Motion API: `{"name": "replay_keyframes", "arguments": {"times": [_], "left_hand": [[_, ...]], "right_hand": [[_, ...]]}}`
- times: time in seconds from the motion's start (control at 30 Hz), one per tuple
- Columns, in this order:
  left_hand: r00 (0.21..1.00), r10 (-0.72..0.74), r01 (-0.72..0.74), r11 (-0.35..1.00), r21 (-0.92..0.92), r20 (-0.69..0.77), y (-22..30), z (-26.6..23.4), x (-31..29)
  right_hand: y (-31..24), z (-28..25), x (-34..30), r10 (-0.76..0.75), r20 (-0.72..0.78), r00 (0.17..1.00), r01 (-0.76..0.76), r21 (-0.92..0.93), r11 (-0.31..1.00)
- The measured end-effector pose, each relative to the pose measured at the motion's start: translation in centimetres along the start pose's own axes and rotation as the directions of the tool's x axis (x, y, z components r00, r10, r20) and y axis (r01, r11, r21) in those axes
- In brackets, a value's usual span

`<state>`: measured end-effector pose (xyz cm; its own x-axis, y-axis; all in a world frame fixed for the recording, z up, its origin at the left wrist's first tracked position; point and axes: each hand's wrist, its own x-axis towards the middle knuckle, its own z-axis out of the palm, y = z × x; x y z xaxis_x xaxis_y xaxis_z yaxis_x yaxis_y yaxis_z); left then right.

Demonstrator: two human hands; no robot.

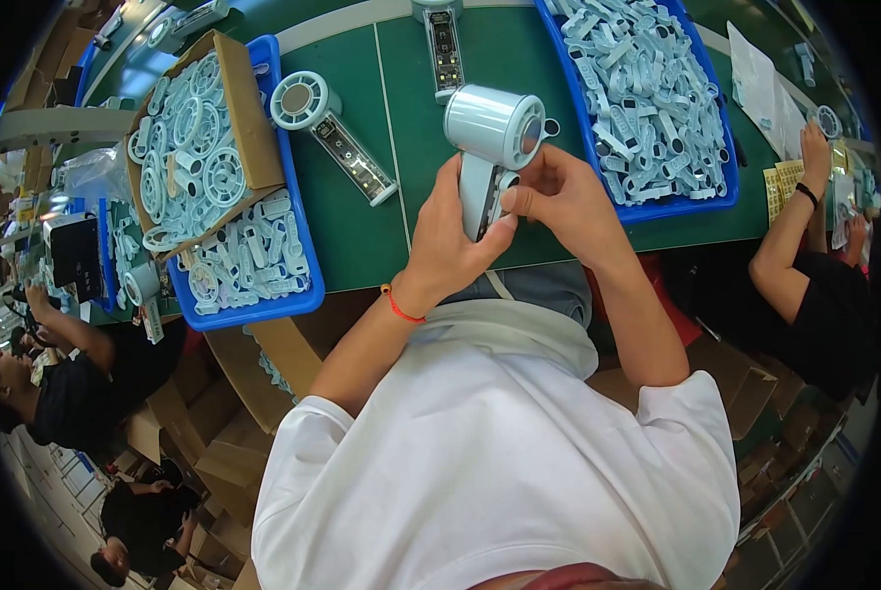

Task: Assembling the outer casing and internal components of small handheld electric fans.

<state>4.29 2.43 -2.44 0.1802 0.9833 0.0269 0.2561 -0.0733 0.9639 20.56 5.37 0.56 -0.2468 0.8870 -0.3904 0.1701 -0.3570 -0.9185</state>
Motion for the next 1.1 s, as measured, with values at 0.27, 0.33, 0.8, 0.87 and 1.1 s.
{"name": "replay_keyframes", "arguments": {"times": [0.27,0.33,0.8,0.87,1.1], "left_hand": [[0.990,-0.061,0.069,0.996,-0.058,0.123,0.4,-0.7,0.3],[0.989,-0.076,0.084,0.995,-0.050,0.130,0.6,-0.8,0.4],[0.956,0.036,-0.076,0.989,-0.129,-0.291,-2.3,-0.3,-2.8],[0.953,0.137,-0.150,0.988,-0.026,-0.272,-1.0,-0.1,-2.5],[0.679,0.734,-0.731,0.675,0.105,0.008,1.2,1.5,-5.8]], "right_hand": [[1.2,1.2,-0.2,-0.133,0.055,0.990,0.103,0.373,0.922],[1.7,1.2,0.1,-0.122,0.048,0.991,0.092,0.408,0.908],[-0.2,2.0,-0.6,-0.747,-0.045,0.664,0.748,0.041,0.662],[2.3,2.7,0.3,-0.577,-0.056,0.815,0.579,0.140,0.803],[5.4,2.5,0.3,-0.764,0.134,0.631,0.666,-0.599,0.445]]}}
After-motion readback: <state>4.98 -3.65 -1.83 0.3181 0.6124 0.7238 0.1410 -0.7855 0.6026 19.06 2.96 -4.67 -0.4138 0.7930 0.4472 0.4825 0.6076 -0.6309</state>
